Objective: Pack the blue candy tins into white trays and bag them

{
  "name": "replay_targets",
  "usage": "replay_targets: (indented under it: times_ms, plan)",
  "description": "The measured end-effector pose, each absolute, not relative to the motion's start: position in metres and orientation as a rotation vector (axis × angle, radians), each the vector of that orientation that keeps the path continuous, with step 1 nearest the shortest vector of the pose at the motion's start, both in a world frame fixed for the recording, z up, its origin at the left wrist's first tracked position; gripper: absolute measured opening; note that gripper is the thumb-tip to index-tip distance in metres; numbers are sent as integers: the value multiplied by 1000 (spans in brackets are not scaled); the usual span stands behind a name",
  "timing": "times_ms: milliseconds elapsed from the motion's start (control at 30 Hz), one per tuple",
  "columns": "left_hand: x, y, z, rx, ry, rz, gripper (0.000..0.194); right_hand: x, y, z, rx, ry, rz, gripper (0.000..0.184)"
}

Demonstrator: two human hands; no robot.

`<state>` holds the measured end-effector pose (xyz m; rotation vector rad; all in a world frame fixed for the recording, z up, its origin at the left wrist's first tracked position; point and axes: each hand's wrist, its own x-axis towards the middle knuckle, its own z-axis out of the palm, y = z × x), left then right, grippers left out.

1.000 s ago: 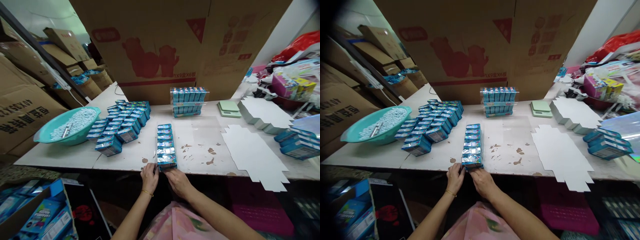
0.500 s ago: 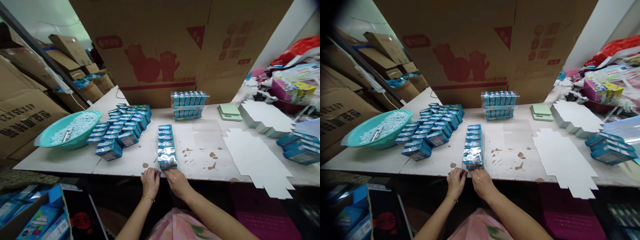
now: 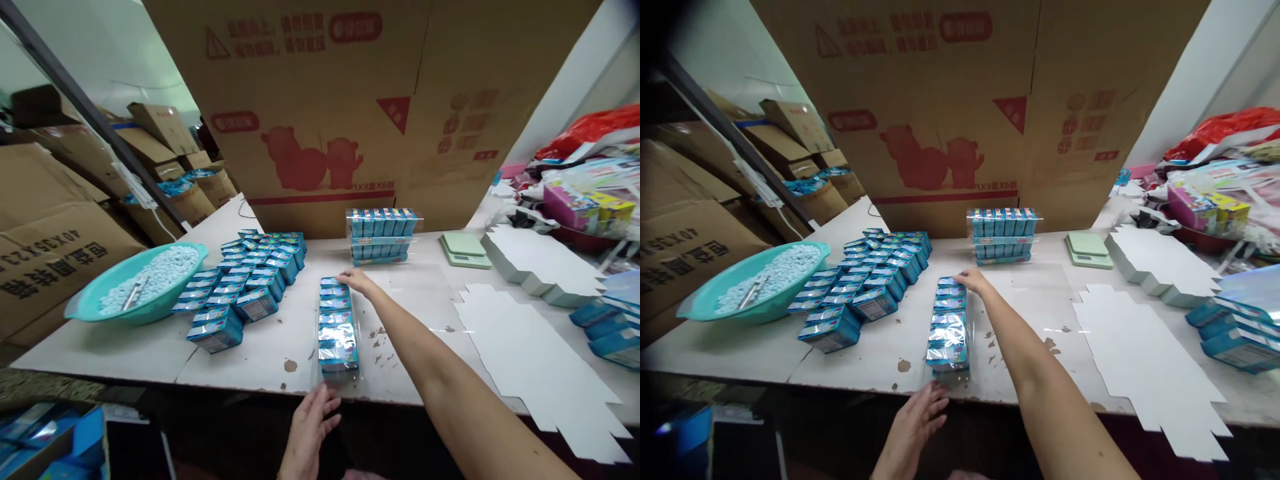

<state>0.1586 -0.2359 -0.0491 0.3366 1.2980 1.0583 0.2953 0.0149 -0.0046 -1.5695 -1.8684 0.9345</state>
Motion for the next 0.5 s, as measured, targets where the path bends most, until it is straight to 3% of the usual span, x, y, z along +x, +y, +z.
replay_targets:
  times_ms: [233, 400, 500]
  plan:
    - [91, -195, -44, 549, 1440, 1080, 57, 347, -19, -13, -1748, -1876, 771, 38]
    - [59, -176, -62, 915, 1682, 1171, 52, 363, 24, 29, -1572, -1818, 74, 38]
    - [50, -169, -84, 1164, 1895, 1210, 47, 350, 82, 66, -1435, -2017, -124, 45]
